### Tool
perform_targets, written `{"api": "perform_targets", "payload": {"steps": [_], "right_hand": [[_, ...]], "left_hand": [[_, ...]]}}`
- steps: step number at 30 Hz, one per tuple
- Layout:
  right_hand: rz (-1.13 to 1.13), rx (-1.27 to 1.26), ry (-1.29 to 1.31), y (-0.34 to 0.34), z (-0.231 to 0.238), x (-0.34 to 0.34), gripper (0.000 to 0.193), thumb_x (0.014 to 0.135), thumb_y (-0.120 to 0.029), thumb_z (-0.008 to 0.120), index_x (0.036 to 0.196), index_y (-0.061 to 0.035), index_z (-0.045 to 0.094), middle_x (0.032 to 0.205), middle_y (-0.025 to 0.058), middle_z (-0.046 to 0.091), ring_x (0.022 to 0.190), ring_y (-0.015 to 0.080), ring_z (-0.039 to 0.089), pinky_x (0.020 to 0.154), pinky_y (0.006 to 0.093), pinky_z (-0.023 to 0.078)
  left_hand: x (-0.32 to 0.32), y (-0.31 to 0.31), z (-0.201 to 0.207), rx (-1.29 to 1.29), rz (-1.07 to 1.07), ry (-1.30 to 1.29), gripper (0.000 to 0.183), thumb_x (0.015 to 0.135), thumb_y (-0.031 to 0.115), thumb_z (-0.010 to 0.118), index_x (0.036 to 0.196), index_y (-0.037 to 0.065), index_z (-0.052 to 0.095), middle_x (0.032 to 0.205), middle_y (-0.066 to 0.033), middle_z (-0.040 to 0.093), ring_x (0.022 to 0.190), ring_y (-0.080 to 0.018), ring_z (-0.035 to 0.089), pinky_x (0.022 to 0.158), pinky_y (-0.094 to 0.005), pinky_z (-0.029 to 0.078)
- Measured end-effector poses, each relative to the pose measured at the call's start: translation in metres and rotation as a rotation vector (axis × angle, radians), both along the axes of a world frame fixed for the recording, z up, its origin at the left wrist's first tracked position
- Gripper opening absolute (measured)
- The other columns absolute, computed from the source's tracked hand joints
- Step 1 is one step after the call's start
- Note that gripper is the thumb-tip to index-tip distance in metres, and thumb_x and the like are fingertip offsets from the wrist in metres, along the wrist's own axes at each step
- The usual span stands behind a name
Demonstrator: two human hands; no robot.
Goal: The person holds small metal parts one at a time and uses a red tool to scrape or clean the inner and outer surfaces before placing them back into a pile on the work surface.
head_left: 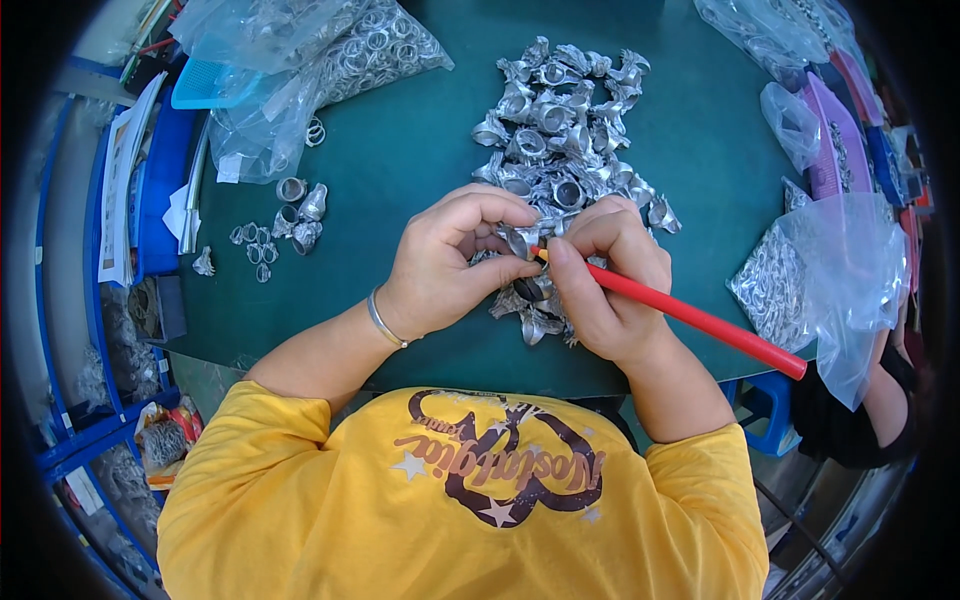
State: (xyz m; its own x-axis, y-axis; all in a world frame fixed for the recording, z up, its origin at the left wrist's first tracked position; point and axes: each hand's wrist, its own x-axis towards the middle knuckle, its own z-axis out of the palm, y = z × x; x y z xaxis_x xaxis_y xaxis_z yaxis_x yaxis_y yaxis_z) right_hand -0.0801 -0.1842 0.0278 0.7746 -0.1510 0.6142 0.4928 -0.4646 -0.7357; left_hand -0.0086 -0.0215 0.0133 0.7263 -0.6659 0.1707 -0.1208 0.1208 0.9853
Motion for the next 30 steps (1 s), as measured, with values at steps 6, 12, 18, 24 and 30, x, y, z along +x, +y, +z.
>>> {"api": "perform_targets", "payload": {"steps": [6, 12, 18, 24, 30], "right_hand": [[-0.015, 0.033, 0.015, -0.002, -0.004, 0.000, 0.014, 0.073, 0.002, 0.067, 0.073, -0.0057, 0.055, 0.064, 0.0064, 0.055, 0.057, 0.0217, 0.053, 0.060, 0.0322, 0.040], [0.070, 0.068, -0.019, -0.001, 0.001, 0.009, 0.020, 0.075, 0.005, 0.070, 0.092, -0.0019, 0.062, 0.088, 0.0136, 0.066, 0.079, 0.0252, 0.064, 0.070, 0.0316, 0.050], [0.109, 0.355, 0.139, 0.002, -0.012, 0.002, 0.017, 0.080, 0.008, 0.066, 0.089, -0.0008, 0.054, 0.091, 0.0110, 0.064, 0.074, 0.0131, 0.063, 0.065, 0.0246, 0.052], [0.169, 0.601, 0.374, 0.002, 0.007, 0.001, 0.014, 0.086, 0.004, 0.061, 0.093, -0.0020, 0.051, 0.085, 0.0063, 0.062, 0.069, 0.0087, 0.060, 0.058, 0.0208, 0.051], [0.076, 0.516, 0.294, 0.007, 0.000, 0.000, 0.010, 0.088, 0.004, 0.057, 0.093, -0.0022, 0.051, 0.080, 0.0063, 0.062, 0.065, 0.0104, 0.064, 0.055, 0.0207, 0.050]], "left_hand": [[0.000, 0.000, 0.002, -0.104, -0.014, 0.131, 0.035, 0.073, -0.013, 0.070, 0.105, -0.001, 0.059, 0.110, -0.0096, 0.057, 0.097, -0.0155, 0.062, 0.080, -0.0250, 0.054], [0.006, 0.006, -0.001, -0.271, -0.023, 0.357, 0.031, 0.081, -0.007, 0.065, 0.107, 0.000, 0.049, 0.096, -0.0117, 0.061, 0.085, -0.0171, 0.066, 0.070, -0.0260, 0.056], [0.008, 0.011, 0.002, -0.237, -0.082, 0.428, 0.027, 0.101, 0.026, 0.042, 0.103, 0.000, 0.049, 0.087, -0.0144, 0.064, 0.071, -0.0239, 0.069, 0.057, -0.0280, 0.055], [0.004, 0.011, 0.009, -0.108, -0.039, 0.182, 0.019, 0.094, 0.018, 0.056, 0.096, -0.001, 0.059, 0.080, -0.0096, 0.064, 0.065, -0.0179, 0.066, 0.053, -0.0248, 0.051], [0.022, 0.021, 0.039, 0.022, 0.307, -1.007, 0.021, 0.069, 0.001, 0.077, 0.082, 0.000, 0.061, 0.076, -0.0124, 0.064, 0.062, -0.0217, 0.061, 0.057, -0.0290, 0.049]]}}
